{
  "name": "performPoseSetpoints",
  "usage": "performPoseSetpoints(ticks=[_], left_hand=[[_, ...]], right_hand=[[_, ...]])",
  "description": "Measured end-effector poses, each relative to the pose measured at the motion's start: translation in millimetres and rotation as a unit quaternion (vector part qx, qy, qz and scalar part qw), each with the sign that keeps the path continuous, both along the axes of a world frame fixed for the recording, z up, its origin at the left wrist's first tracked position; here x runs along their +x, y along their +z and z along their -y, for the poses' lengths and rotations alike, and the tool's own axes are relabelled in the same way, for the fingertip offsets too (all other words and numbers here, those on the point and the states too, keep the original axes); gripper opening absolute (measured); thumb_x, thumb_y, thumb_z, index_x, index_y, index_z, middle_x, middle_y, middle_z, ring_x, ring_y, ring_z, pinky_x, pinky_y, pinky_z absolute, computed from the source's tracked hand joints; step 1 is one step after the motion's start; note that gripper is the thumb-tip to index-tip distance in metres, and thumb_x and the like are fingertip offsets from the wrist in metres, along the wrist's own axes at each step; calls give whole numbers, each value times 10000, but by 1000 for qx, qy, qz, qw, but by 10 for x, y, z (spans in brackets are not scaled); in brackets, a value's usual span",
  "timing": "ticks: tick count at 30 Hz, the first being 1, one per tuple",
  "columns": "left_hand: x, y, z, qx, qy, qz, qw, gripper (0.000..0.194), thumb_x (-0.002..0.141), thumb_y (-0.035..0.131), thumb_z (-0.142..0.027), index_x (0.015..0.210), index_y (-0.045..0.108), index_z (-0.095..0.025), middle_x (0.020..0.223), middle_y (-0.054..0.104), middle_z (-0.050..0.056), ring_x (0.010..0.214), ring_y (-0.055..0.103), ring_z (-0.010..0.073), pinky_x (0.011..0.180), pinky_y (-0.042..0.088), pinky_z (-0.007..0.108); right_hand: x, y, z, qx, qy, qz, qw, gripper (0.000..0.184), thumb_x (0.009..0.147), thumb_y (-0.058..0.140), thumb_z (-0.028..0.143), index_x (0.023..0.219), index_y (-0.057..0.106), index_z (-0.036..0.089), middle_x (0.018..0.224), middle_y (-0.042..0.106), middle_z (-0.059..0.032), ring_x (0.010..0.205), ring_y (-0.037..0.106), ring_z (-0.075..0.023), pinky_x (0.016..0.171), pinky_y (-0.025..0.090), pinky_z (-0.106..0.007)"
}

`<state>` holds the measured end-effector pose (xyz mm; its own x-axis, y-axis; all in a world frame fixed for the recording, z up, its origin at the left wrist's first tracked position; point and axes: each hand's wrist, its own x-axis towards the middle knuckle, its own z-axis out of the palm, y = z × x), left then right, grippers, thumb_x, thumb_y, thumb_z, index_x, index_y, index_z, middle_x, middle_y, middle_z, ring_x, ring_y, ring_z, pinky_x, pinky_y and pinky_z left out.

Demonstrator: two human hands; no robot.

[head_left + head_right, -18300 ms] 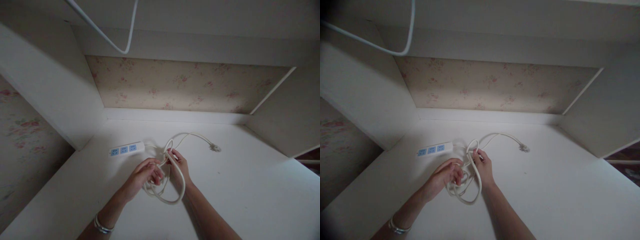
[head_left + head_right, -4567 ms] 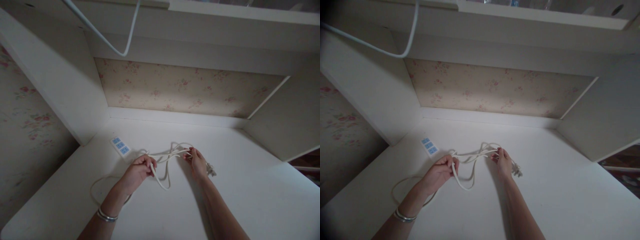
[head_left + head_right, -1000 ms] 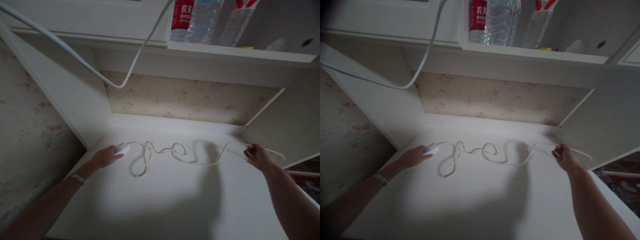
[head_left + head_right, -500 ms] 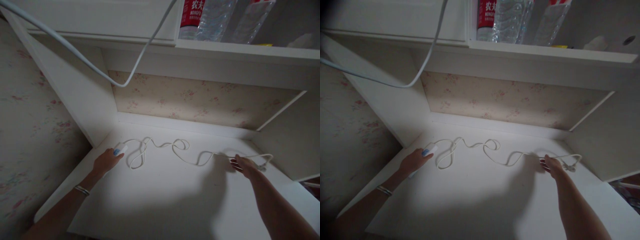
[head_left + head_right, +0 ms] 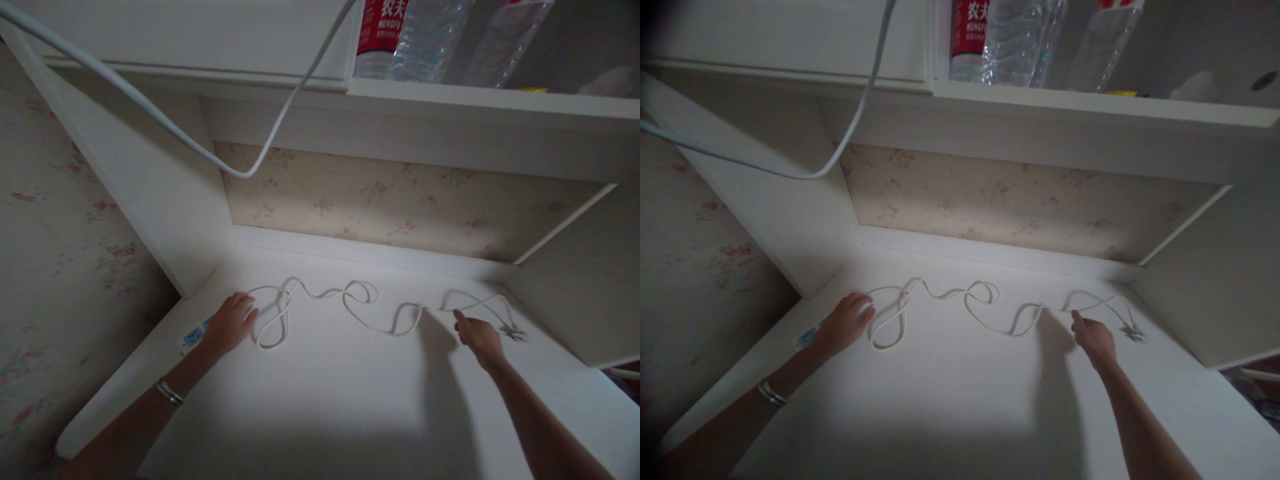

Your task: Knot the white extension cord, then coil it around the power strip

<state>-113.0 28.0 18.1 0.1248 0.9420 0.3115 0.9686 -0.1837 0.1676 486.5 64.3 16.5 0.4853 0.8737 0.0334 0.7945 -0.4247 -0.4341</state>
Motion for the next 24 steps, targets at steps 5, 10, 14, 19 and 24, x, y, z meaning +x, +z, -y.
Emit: performPoseSetpoints(ticks=[5, 10, 14, 19, 24], left_hand=[[358, 27, -197, -26, -79, 118, 990, 314, 919, 406, -349, 1118, 600, -204, 1211, 594, 78, 1171, 515, 203, 1068, 369, 343], [683, 46, -347, -76, -136, 153, 976, 337, 926, 386, -363, 1086, 630, -194, 1188, 635, 67, 1148, 547, 181, 1052, 384, 324], [850, 53, -376, -91, -150, 145, 974, 317, 899, 446, -363, 1133, 593, -208, 1268, 593, 67, 1201, 516, 192, 1057, 369, 340], [952, 72, -393, -116, -176, 107, 972, 318, 908, 456, -397, 1136, 577, -211, 1167, 635, 77, 1114, 560, 216, 984, 402, 341], [920, 26, -473, -101, -217, 47, 970, 306, 939, 410, -427, 986, 658, -254, 1004, 642, 46, 1022, 542, 204, 953, 381, 362]], right_hand=[[-944, 140, 285, 89, 172, 21, 981, 419, 902, 366, 539, 902, 632, 215, 787, 689, -62, 681, 636, -206, 642, 449, -300], [-1815, -23, 516, 151, 410, 23, 899, 242, 929, 406, 291, 1059, 597, 216, 1074, 644, -91, 967, 608, -214, 856, 478, -350], [-2134, -258, 489, 132, 418, 72, 896, 342, 889, 454, 208, 1222, 529, 200, 1285, 550, -120, 1159, 517, -248, 967, 429, -395], [-2065, -422, 334, 79, 350, 157, 920, 365, 925, 395, 177, 1258, 543, 187, 1235, 602, -115, 1097, 546, -239, 934, 413, -364], [-1619, -410, 284, 46, 331, 213, 918, 351, 910, 413, 150, 1179, 625, 227, 1091, 658, -94, 986, 573, -215, 870, 405, -323]])
